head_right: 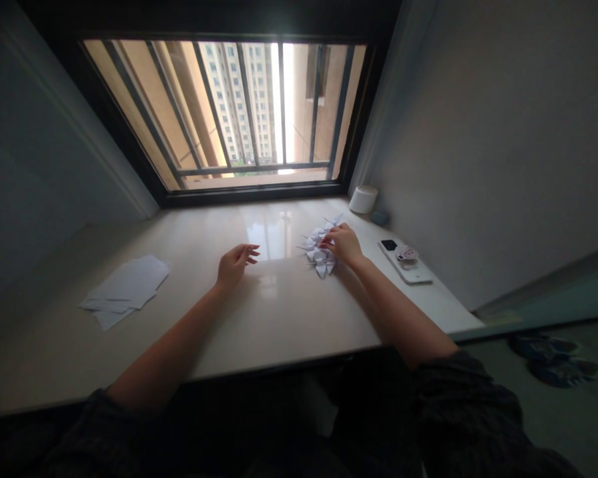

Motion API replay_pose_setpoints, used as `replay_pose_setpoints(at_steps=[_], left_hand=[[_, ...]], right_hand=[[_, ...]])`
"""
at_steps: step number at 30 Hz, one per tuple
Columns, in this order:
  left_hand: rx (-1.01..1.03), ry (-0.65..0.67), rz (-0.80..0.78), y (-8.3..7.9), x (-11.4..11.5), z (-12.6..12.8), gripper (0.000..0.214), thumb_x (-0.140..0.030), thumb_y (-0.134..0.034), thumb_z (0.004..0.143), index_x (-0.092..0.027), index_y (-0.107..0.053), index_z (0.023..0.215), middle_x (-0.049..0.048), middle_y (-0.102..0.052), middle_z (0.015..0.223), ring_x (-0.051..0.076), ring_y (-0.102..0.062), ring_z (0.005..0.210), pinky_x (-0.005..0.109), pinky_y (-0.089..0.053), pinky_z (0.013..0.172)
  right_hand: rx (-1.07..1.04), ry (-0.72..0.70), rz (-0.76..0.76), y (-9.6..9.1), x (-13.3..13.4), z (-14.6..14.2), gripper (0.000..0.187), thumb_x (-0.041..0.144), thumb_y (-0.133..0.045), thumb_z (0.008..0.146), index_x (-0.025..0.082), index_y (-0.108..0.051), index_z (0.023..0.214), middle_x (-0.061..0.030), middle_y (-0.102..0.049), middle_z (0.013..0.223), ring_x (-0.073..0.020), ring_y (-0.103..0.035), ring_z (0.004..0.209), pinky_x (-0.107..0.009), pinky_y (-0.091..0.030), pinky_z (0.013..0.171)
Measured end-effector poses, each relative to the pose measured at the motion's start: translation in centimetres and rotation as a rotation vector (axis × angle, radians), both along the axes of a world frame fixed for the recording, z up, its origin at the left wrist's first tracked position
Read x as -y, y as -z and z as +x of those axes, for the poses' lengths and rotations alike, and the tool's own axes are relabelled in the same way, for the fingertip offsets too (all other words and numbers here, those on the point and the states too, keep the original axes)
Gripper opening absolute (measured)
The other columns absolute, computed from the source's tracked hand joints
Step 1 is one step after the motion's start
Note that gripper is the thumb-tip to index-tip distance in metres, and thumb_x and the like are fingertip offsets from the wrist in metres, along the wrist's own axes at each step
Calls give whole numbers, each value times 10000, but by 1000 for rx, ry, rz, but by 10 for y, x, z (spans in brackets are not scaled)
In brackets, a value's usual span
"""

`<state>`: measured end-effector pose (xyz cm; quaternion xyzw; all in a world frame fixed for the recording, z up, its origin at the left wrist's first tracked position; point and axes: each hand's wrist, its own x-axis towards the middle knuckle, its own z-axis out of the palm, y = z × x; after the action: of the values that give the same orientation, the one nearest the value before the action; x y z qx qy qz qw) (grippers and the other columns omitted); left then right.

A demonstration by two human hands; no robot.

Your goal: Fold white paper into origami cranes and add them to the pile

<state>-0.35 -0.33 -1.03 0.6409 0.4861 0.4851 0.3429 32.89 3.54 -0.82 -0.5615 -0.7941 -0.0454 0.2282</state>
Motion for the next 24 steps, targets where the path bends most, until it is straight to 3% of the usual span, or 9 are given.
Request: replay_pose_setpoints(at_steps=[14, 24], left_hand=[[-22, 6, -30, -5, 2, 1, 447, -546, -458, 877, -187, -684, 1018, 64, -725, 884, 152, -674, 678, 246, -492, 613], [-27, 17, -26, -6, 3, 1, 452, -542, -453, 878, -180, -684, 1021, 67, -724, 877, 149, -670, 670, 247, -486, 619]], right_hand=[[-4, 26, 21, 0, 5, 31, 146, 367, -723, 741, 241, -774, 795, -61, -716, 836, -253, -525, 871, -352, -400, 744], [-56, 30, 14, 3, 5, 36, 127, 342, -739, 726, 247, -774, 804, -43, -727, 827, -232, -540, 832, -334, -399, 735]])
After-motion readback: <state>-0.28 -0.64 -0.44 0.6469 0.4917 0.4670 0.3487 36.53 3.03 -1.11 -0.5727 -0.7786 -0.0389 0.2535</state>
